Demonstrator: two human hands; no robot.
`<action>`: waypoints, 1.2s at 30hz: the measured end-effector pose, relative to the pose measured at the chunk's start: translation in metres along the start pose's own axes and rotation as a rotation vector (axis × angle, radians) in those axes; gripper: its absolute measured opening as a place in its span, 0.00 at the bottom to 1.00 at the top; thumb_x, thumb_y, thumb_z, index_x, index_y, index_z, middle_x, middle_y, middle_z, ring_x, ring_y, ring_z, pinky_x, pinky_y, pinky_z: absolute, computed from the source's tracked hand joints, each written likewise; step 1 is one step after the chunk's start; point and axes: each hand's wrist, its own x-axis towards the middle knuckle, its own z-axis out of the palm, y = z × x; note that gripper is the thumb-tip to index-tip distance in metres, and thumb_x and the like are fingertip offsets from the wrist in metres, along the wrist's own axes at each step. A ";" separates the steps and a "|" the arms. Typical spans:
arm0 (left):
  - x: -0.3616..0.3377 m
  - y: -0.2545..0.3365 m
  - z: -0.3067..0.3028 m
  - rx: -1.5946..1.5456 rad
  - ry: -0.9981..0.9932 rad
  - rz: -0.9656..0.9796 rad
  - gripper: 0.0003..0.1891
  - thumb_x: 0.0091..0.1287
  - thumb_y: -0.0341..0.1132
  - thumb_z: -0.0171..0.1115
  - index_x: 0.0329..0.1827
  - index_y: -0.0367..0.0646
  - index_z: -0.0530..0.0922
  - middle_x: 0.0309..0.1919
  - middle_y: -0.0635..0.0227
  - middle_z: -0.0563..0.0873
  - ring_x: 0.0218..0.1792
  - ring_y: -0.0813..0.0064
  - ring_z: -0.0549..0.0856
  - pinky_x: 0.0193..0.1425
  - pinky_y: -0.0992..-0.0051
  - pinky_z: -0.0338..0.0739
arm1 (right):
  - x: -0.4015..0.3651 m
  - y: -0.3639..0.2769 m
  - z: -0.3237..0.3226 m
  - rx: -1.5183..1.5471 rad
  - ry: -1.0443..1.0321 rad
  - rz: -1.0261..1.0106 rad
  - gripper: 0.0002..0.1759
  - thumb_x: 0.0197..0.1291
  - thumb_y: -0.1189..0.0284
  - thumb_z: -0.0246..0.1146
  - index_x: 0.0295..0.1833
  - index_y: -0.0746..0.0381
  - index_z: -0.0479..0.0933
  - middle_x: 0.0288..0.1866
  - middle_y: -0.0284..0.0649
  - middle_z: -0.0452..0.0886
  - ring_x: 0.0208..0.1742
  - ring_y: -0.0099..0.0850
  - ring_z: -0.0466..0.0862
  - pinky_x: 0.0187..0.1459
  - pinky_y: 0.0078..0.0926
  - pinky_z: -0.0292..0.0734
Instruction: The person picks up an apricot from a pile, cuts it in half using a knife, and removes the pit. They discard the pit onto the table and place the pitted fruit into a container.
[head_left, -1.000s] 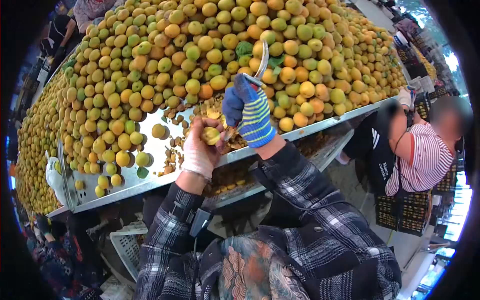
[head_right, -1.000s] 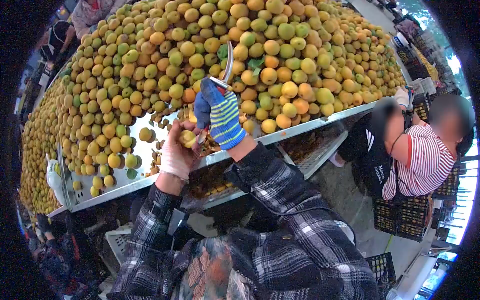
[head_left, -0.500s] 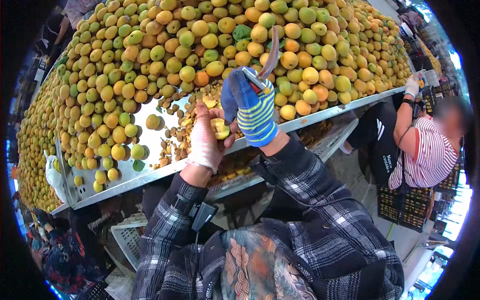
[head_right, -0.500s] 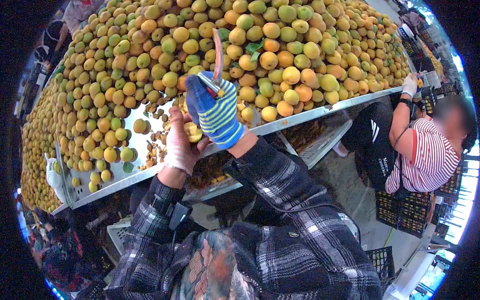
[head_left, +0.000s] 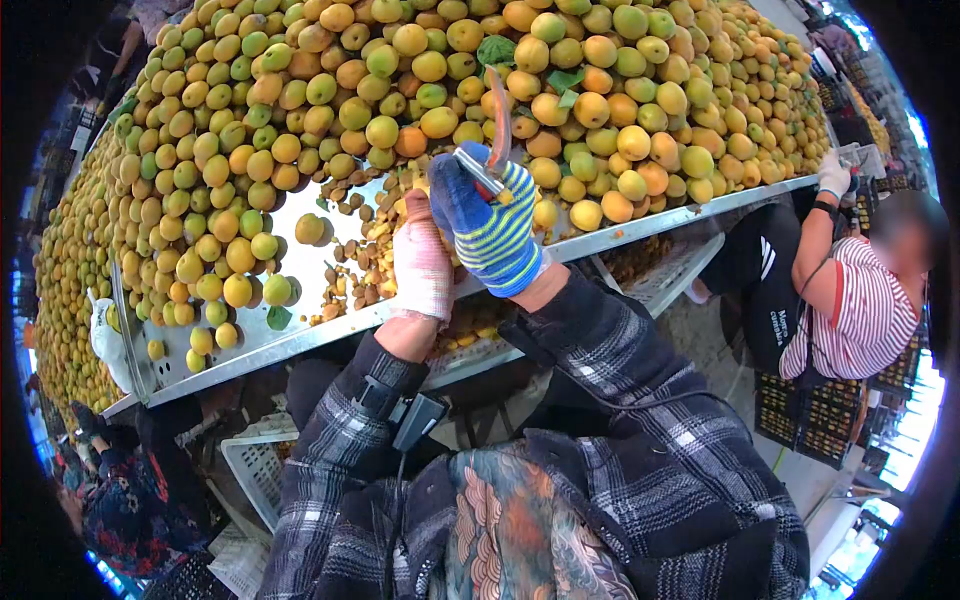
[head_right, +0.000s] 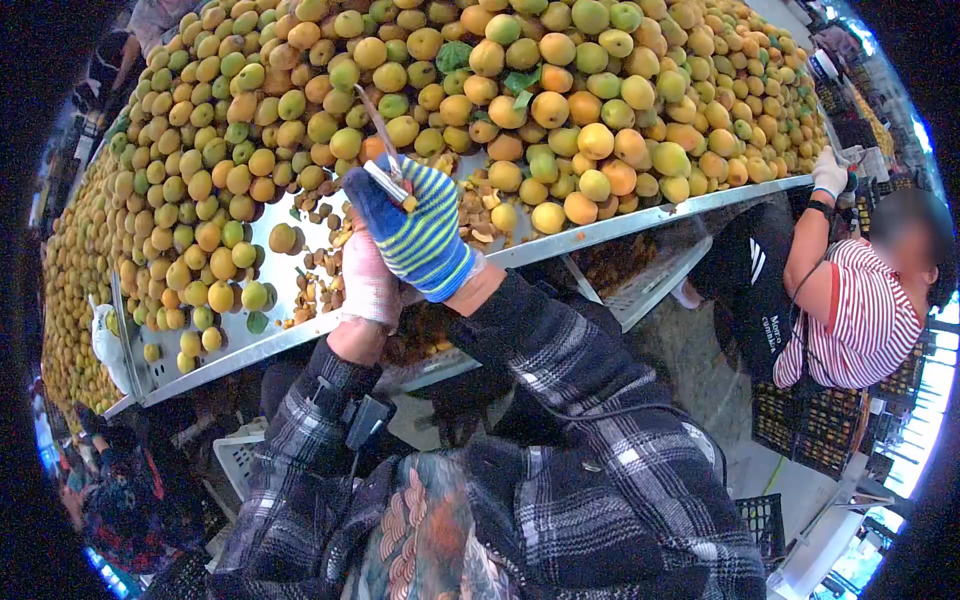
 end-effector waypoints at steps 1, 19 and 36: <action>0.001 -0.001 0.001 0.002 0.000 -0.001 0.32 0.67 0.69 0.42 0.29 0.46 0.74 0.15 0.75 0.74 0.12 0.81 0.74 0.12 0.78 0.66 | 0.000 0.000 0.000 0.001 0.002 0.002 0.07 0.58 0.71 0.68 0.33 0.64 0.80 0.23 0.31 0.81 0.26 0.15 0.77 0.27 0.20 0.71; -0.026 0.030 0.016 -0.128 0.039 -0.211 0.34 0.63 0.73 0.40 0.33 0.47 0.72 0.19 0.71 0.78 0.15 0.79 0.76 0.14 0.83 0.66 | 0.022 0.022 -0.013 0.866 0.265 0.809 0.27 0.65 0.50 0.58 0.19 0.51 0.59 0.10 0.27 0.59 0.09 0.20 0.62 0.12 0.22 0.52; -0.016 0.018 0.003 -0.114 -0.108 -0.158 0.28 0.65 0.69 0.49 0.34 0.50 0.72 0.25 0.69 0.80 0.23 0.75 0.82 0.19 0.82 0.72 | 0.015 -0.002 -0.016 0.538 0.060 0.428 0.13 0.64 0.64 0.63 0.29 0.59 0.76 0.20 0.21 0.71 0.22 0.10 0.69 0.21 0.15 0.62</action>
